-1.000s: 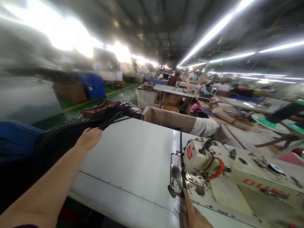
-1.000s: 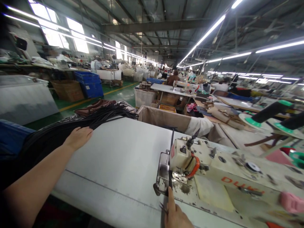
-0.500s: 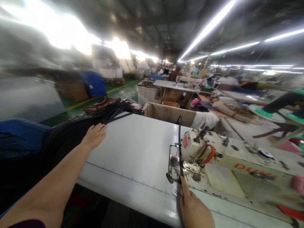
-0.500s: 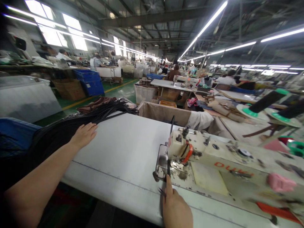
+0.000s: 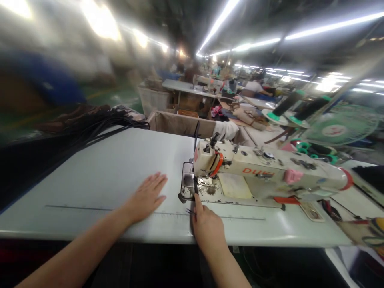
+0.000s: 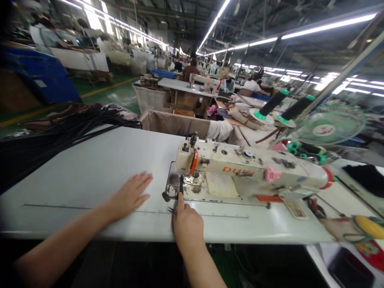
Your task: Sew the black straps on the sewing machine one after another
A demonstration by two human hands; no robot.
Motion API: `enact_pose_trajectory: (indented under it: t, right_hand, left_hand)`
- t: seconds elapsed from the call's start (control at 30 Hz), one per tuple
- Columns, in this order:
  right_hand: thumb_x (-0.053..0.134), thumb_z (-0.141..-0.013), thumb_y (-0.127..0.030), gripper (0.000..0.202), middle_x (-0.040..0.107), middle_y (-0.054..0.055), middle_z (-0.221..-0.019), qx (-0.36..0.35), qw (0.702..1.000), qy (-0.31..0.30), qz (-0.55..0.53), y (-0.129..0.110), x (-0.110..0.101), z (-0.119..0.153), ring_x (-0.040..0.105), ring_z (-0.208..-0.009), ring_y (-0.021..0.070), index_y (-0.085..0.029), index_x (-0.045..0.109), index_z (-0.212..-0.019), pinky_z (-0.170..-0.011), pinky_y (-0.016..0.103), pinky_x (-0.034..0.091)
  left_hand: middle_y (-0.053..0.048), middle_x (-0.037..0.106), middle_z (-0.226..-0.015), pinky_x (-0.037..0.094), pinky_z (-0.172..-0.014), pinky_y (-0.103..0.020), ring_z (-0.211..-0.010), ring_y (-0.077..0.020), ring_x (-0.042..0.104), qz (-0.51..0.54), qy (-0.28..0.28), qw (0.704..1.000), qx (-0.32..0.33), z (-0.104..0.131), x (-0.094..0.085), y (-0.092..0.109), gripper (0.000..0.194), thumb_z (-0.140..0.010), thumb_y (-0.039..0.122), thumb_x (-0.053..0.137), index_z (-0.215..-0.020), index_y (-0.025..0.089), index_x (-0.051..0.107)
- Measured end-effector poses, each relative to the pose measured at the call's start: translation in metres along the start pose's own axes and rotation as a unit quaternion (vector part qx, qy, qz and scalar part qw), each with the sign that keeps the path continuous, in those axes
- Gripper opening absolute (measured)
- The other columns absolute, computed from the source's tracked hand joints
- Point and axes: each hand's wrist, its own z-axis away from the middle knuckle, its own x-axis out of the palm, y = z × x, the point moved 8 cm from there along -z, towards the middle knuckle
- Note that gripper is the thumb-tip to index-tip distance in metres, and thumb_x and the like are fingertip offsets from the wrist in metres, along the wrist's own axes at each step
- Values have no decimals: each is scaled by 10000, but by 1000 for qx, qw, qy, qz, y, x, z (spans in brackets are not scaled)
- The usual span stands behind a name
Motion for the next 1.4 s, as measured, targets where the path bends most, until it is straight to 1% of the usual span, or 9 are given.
enact_pose_trajectory:
  t: [0.1, 0.17, 0.23, 0.37, 0.47, 0.57, 0.77, 1.07, 1.4]
  right_hand:
    - [480, -974, -153, 602, 755, 114, -987, -1, 1000, -2, 1, 0, -1, 1, 741, -829, 227, -169, 416, -1572, -705, 301, 560]
    - [490, -963, -142, 613, 753, 110, -1000, -10, 1000, 3, -3, 1, 1, 3, 740, -841, 226, -166, 411, -1570, -706, 298, 558]
    - [513, -943, -130, 628, 752, 107, -1017, -23, 999, 21, -16, 3, 5, 5, 737, -864, 218, -163, 409, -1561, -726, 286, 551]
    - [557, -866, -108, 606, 753, 100, -1016, -38, 992, 99, -64, 13, 9, 10, 724, -851, 209, -146, 484, -1466, -747, 274, 531]
    - [525, -826, -96, 497, 741, 76, -920, -66, 978, 169, -108, 17, 5, 14, 696, -773, 205, -136, 566, -1319, -693, 280, 503]
    - [511, -805, -85, 388, 702, 38, -826, -89, 967, 201, -130, 16, 0, 17, 651, -708, 195, -171, 606, -1172, -637, 280, 447]
    - [512, -796, -89, 296, 641, 10, -787, -97, 960, 221, -141, 13, -2, 21, 590, -682, 195, -211, 598, -1051, -617, 299, 381]
    - [501, -834, -116, 286, 612, 15, -786, -105, 955, 238, -139, 13, 3, 24, 556, -698, 194, -207, 593, -1090, -627, 301, 355]
    - [514, -816, -117, 277, 602, 13, -777, -109, 952, 250, -138, 12, 2, 24, 549, -686, 192, -208, 595, -1066, -614, 301, 355]
  left_hand:
    - [-78, 473, -1603, 302, -1261, -420, -1521, -229, 384, 52, 28, 996, 62, -24, 6, 70, 538, -1035, 329, 384, -1561, 216, 392]
    - [-85, 517, -1568, 312, -1253, -441, -1499, -234, 421, 61, 40, 994, 83, -36, 9, 95, 508, -1017, 223, 375, -1517, 201, 462]
    - [-94, 552, -1536, 304, -1256, -447, -1482, -226, 446, 66, 39, 993, 90, -43, 11, 107, 495, -997, 153, 368, -1466, 183, 524]
    - [-69, 588, -1505, 251, -1284, -434, -1481, -197, 446, 93, 32, 990, 101, -44, 9, 109, 480, -996, 136, 391, -1441, 208, 556]
    - [-48, 558, -1536, 229, -1291, -416, -1498, -179, 418, 95, 18, 989, 109, -44, 8, 107, 504, -991, 112, 382, -1459, 216, 537]
    - [-46, 519, -1568, 226, -1288, -408, -1510, -178, 397, 85, -5, 991, 102, -49, 10, 102, 512, -991, 100, 372, -1469, 206, 524]
    - [-78, 506, -1573, 232, -1287, -424, -1507, -197, 407, 91, -25, 990, 103, -64, 11, 95, 525, -984, 96, 381, -1482, 192, 513]
    - [-70, 472, -1604, 188, -1283, -484, -1545, -225, 325, 84, -100, 990, 48, -72, 4, 91, 658, -882, 19, 449, -1503, 233, 467]
    - [-59, 515, -1566, 188, -1275, -565, -1527, -258, 346, 107, -69, 991, 42, -71, 2, 89, 651, -866, 2, 451, -1459, 264, 512]
